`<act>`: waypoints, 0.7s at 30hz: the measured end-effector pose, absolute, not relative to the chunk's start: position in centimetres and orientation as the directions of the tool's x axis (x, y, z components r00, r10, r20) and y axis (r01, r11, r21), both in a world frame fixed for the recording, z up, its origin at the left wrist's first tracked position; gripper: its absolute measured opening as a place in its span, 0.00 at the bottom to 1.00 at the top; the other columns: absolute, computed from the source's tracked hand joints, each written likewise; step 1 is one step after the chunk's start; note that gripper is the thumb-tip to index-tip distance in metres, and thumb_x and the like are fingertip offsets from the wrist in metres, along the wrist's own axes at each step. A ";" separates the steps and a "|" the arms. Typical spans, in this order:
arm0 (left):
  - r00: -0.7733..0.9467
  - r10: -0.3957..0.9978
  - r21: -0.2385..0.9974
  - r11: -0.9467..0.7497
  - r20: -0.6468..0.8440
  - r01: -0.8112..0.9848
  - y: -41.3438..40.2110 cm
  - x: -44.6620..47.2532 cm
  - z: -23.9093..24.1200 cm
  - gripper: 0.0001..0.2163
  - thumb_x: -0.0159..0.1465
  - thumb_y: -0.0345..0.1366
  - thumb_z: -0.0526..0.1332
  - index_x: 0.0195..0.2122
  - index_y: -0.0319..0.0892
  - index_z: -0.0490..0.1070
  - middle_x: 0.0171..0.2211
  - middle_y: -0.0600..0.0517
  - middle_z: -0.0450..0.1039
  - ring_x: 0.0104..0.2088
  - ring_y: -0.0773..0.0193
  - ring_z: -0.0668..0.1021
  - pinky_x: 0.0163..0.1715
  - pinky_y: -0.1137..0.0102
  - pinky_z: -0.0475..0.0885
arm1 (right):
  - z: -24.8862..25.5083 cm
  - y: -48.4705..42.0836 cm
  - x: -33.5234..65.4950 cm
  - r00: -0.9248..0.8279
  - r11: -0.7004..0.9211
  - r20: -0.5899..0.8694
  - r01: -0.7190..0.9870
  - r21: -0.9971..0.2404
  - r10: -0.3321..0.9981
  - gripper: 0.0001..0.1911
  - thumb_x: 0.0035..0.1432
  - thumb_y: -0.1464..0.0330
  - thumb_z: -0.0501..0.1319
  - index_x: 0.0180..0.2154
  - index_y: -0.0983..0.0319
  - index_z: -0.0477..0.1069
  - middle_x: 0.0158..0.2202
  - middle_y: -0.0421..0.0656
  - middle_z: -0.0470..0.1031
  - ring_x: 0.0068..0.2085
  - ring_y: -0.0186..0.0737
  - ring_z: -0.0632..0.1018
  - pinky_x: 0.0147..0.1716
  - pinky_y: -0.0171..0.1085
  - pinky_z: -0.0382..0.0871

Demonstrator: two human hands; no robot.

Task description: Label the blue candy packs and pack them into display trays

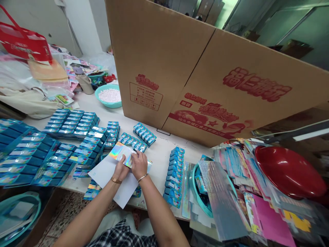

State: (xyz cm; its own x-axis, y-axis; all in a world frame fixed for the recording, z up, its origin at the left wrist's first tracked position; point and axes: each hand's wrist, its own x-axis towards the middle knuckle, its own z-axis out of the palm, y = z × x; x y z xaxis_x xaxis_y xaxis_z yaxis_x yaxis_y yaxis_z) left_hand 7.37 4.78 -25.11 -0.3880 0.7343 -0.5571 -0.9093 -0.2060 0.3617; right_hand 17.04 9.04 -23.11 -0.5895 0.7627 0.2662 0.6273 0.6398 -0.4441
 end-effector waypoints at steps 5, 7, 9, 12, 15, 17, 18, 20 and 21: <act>-0.366 0.745 0.343 -0.195 -0.558 -0.919 4.6 7.4 -24.7 0.17 0.70 0.35 0.51 0.57 0.36 0.68 0.48 0.42 0.77 0.49 0.58 0.78 0.53 0.63 0.72 | -23.2 8.7 17.3 -0.615 0.661 0.259 0.626 -0.413 0.744 0.14 0.63 0.71 0.54 0.48 0.55 0.72 0.52 0.45 0.70 0.49 0.45 0.69 0.50 0.41 0.60; -0.361 0.746 0.333 -0.197 -0.559 -0.922 4.6 7.5 -24.6 0.17 0.70 0.35 0.52 0.57 0.37 0.68 0.49 0.43 0.77 0.50 0.58 0.78 0.53 0.63 0.72 | -23.0 8.5 17.4 -0.623 0.675 0.273 0.616 -0.406 0.733 0.13 0.64 0.71 0.54 0.48 0.55 0.72 0.53 0.45 0.69 0.50 0.45 0.68 0.50 0.41 0.59; -0.369 0.735 0.327 -0.210 -0.569 -0.921 4.6 7.5 -24.4 0.17 0.70 0.35 0.52 0.57 0.37 0.68 0.49 0.43 0.77 0.49 0.58 0.78 0.53 0.63 0.72 | -22.7 8.3 17.5 -0.626 0.681 0.280 0.609 -0.407 0.728 0.13 0.64 0.71 0.54 0.47 0.55 0.72 0.52 0.45 0.70 0.49 0.44 0.68 0.50 0.41 0.59; -0.392 0.713 0.333 -0.232 -0.581 -0.914 4.6 7.6 -24.4 0.16 0.70 0.33 0.52 0.57 0.38 0.68 0.48 0.44 0.77 0.49 0.59 0.79 0.53 0.64 0.72 | -22.3 8.2 17.5 -0.622 0.679 0.284 0.610 -0.410 0.730 0.12 0.66 0.70 0.53 0.47 0.56 0.72 0.47 0.45 0.71 0.46 0.43 0.69 0.47 0.40 0.59; -0.411 0.715 0.355 -0.239 -0.566 -0.904 4.7 7.6 -24.4 0.16 0.70 0.32 0.52 0.57 0.38 0.68 0.48 0.45 0.77 0.49 0.59 0.79 0.53 0.65 0.72 | -21.8 8.6 17.2 -0.608 0.669 0.287 0.627 -0.398 0.740 0.12 0.66 0.69 0.52 0.46 0.57 0.72 0.41 0.45 0.72 0.43 0.42 0.69 0.45 0.39 0.58; -0.424 0.716 0.377 -0.238 -0.555 -0.895 4.7 7.6 -24.4 0.16 0.70 0.33 0.51 0.57 0.38 0.68 0.48 0.45 0.77 0.49 0.60 0.79 0.53 0.65 0.72 | -21.5 9.0 17.0 -0.607 0.668 0.284 0.636 -0.387 0.742 0.11 0.66 0.68 0.53 0.45 0.56 0.73 0.38 0.44 0.72 0.41 0.42 0.69 0.44 0.39 0.57; -0.429 0.714 0.387 -0.236 -0.553 -0.891 4.7 7.6 -24.4 0.16 0.70 0.33 0.51 0.57 0.38 0.68 0.48 0.45 0.77 0.49 0.60 0.79 0.53 0.65 0.72 | -21.4 9.2 17.0 -0.610 0.669 0.280 0.634 -0.387 0.741 0.11 0.66 0.68 0.53 0.44 0.56 0.73 0.36 0.43 0.73 0.41 0.42 0.69 0.43 0.39 0.57; -0.438 0.704 0.403 -0.232 -0.558 -0.886 4.7 7.6 -24.5 0.16 0.70 0.33 0.50 0.57 0.38 0.68 0.48 0.46 0.78 0.48 0.61 0.79 0.53 0.65 0.72 | -21.0 9.2 16.8 -0.612 0.663 0.270 0.618 -0.423 0.743 0.09 0.65 0.67 0.55 0.41 0.57 0.74 0.33 0.42 0.74 0.39 0.41 0.71 0.42 0.39 0.57; -0.437 0.702 0.406 -0.227 -0.562 -0.885 4.7 7.6 -24.6 0.17 0.70 0.33 0.50 0.58 0.38 0.67 0.48 0.46 0.78 0.47 0.61 0.80 0.54 0.65 0.72 | -20.8 9.2 16.8 -0.603 0.646 0.263 0.603 -0.468 0.753 0.08 0.64 0.67 0.55 0.38 0.57 0.74 0.32 0.42 0.74 0.38 0.40 0.71 0.41 0.38 0.57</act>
State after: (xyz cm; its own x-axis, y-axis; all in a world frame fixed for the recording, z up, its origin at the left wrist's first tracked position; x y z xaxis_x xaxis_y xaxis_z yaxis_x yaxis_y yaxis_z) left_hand 7.56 4.71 -24.64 -0.4374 0.7020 -0.5621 -0.8854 -0.2266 0.4059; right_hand 16.80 9.15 -20.82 -0.6030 0.7530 0.2635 0.6027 0.6464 -0.4680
